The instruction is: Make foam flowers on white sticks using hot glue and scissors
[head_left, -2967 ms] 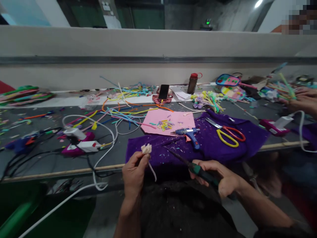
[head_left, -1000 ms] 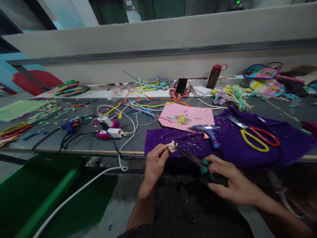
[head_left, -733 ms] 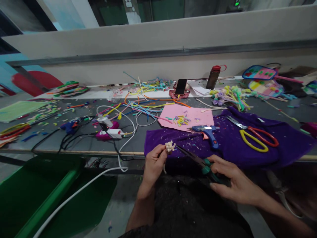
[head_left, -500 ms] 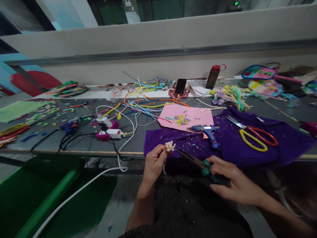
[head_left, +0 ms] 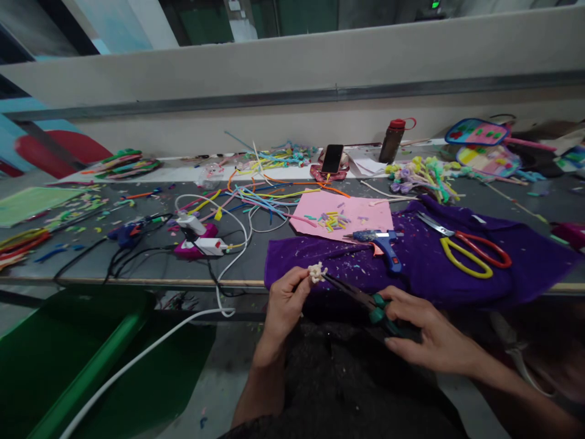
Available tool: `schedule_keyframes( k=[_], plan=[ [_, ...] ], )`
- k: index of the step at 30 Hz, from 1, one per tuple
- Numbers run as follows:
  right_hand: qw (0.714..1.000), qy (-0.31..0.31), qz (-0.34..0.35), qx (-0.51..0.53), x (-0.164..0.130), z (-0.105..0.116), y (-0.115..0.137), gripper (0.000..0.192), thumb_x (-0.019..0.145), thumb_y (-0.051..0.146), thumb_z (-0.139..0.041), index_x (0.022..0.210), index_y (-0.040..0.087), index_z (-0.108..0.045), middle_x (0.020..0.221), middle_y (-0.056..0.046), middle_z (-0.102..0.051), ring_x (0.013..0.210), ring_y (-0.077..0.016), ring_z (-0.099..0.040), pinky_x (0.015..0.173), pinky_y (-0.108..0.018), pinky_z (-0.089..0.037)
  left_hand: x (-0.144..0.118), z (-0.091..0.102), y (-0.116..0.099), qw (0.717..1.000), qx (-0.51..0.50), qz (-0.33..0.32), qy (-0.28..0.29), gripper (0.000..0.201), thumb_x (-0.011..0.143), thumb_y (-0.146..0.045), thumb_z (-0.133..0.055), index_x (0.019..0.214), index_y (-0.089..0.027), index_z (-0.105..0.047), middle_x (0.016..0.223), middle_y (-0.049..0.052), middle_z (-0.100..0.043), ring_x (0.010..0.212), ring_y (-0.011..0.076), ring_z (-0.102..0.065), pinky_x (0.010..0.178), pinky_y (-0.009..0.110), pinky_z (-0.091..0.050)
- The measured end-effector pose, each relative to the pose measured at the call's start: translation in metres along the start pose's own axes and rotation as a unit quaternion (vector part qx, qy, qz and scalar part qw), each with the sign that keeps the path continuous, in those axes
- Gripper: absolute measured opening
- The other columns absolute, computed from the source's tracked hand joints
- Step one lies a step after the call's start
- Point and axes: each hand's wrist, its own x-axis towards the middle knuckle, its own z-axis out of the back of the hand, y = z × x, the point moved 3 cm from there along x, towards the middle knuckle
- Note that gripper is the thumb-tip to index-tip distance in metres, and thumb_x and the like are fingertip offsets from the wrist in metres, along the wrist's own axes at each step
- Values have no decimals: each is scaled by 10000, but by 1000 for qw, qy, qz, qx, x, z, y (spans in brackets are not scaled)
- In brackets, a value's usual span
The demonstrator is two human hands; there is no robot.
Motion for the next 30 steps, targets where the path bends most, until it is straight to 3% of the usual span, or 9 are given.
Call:
schedule_keyframes(
  k=[10, 21, 30],
  plan=[
    [999, 34, -8, 40, -3, 3, -5, 95, 805, 262, -533, 782, 178, -497, 879, -37, -503, 795, -160, -490, 691, -279, -391, 0, 1, 1, 1000, 5, -12, 19, 171, 825, -270, -501, 767, -159, -618, 700, -2, -502, 664, 113, -460, 602, 203, -349],
    [961, 107, -56, 250, 1, 12, -8, 270, 795, 412, -543, 761, 145, -566, 850, -44, -526, 779, -162, -492, 672, -277, -373, 1, 0, -3, 998, 16, -35, 46, 172, 824, -266, -497, 779, -166, -630, 742, 15, -546, 704, 128, -499, 644, 217, -374],
    [994, 46, -21, 102, -2, 20, -1, 253, 755, 390, -572, 680, 180, -452, 802, -17, -451, 757, -163, -445, 670, -283, -363, 2, 2, 10, 993, -81, 80, 0, 249, 801, -377, -518, 796, -160, -638, 615, -14, -525, 492, 73, -368, 466, 201, -276]
  ],
)
